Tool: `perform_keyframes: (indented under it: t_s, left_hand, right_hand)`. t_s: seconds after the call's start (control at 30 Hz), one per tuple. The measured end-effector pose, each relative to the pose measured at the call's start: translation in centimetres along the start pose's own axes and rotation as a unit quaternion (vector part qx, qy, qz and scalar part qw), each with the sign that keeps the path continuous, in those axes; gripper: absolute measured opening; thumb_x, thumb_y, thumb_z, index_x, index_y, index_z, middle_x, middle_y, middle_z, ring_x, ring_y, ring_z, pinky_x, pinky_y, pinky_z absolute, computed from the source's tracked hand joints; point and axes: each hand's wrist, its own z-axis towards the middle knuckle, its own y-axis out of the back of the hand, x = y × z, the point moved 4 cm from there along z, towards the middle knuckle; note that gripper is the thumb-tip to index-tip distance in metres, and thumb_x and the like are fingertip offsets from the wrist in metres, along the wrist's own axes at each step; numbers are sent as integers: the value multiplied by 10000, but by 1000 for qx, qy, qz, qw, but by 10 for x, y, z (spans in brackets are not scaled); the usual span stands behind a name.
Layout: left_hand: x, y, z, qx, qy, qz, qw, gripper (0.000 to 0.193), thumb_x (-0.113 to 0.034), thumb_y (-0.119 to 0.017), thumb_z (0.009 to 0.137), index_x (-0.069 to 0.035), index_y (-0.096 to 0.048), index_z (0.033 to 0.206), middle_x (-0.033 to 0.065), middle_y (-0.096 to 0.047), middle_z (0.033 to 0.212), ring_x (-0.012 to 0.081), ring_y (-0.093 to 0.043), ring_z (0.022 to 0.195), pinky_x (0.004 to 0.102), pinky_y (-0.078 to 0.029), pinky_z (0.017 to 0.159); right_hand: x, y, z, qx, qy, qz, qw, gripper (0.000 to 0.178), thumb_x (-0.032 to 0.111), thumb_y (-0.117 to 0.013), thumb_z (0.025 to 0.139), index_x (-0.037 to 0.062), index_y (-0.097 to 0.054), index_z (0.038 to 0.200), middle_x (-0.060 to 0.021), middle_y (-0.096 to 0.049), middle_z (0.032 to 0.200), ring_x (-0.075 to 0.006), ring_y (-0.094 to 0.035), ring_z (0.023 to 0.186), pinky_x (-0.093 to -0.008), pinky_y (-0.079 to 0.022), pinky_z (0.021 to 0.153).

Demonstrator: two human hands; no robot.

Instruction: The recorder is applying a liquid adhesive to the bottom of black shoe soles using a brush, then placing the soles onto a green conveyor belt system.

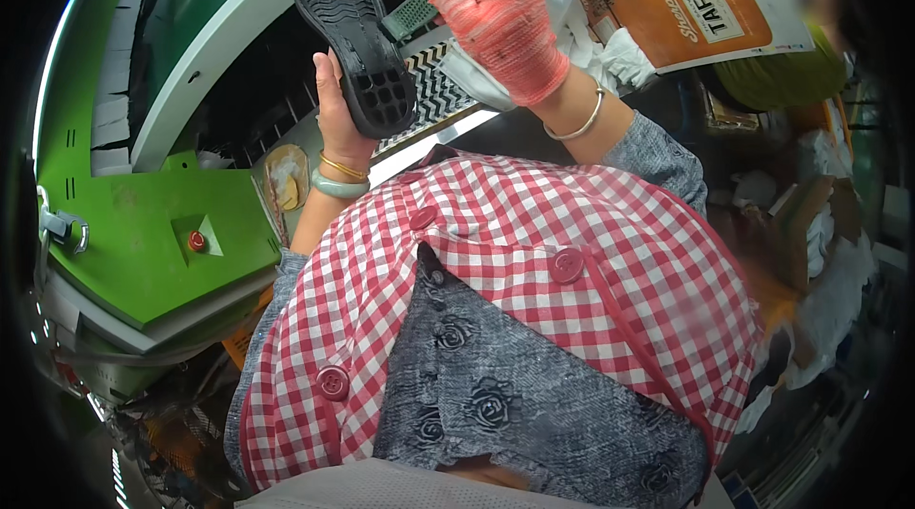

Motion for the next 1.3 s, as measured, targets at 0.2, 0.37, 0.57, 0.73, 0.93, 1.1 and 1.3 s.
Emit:
perform_keyframes:
  t_s: [0.2, 0.37, 0.57, 0.73, 0.93, 1.1, 1.3]
  left_hand:
    - [-8, -4, 7, -4, -30, -9, 999, 528, -516, -321, 916, -66, -479, 1144, 54, -566, 996, 159, -564, 877, 293, -471, 777]
    - [-8, 0, 13, -30, -68, 2, 997, 518, -481, -283, 936, -54, -441, 1185, 69, -564, 1022, 172, -570, 892, 311, -477, 784]
    - [-2, 8, 18, -24, -48, -1, 999, 544, -503, -271, 929, -57, -440, 1191, 77, -574, 989, 185, -576, 884, 315, -475, 786]
    - [-3, 1, 12, -17, -22, -23, 999, 540, -514, -284, 924, -70, -453, 1180, 66, -576, 973, 170, -579, 851, 302, -480, 763]
    - [-2, -3, 15, 6, 23, -38, 999, 554, -529, -267, 922, -83, -444, 1198, 52, -574, 983, 149, -574, 863, 281, -482, 765]
    - [-1, 9, 21, 31, 5, -64, 997, 545, -531, -292, 917, -92, -441, 1205, 64, -574, 1005, 156, -576, 882, 286, -479, 794]
    - [-8, -12, 13, 41, 38, -2, 998, 578, -544, -251, 916, -71, -438, 1190, 78, -586, 965, 174, -596, 843, 298, -497, 742]
  right_hand:
    - [4, -5, 6, 64, 28, -60, 996, 212, 219, -562, 881, 16, -622, 871, -31, -606, 658, -64, -575, 597, -187, -458, 538]
    - [4, -4, 5, 109, -23, -82, 990, 243, 247, -555, 883, 17, -626, 852, -37, -603, 654, -68, -568, 578, -193, -457, 539]
    - [-6, 1, 1, 152, -101, -47, 982, 243, 247, -546, 883, 25, -628, 826, -19, -607, 664, -68, -567, 569, -191, -454, 527]
    - [-8, 11, 12, 104, -210, 66, 970, 248, 273, -519, 892, 64, -628, 814, 3, -607, 698, -52, -547, 556, -155, -397, 518]
    - [5, -6, 6, 51, 0, -23, 998, 144, 149, -544, 880, 32, -624, 857, -28, -605, 696, -84, -576, 613, -197, -428, 537]
    - [31, -14, -17, 151, 45, -80, 984, 98, 65, -571, 840, -19, -622, 843, -102, -602, 682, -141, -582, 583, -228, -452, 545]
    - [-12, 7, 4, -37, -194, 189, 962, 242, 216, -478, 925, 2, -590, 935, -49, -619, 797, -117, -626, 685, -189, -475, 563]
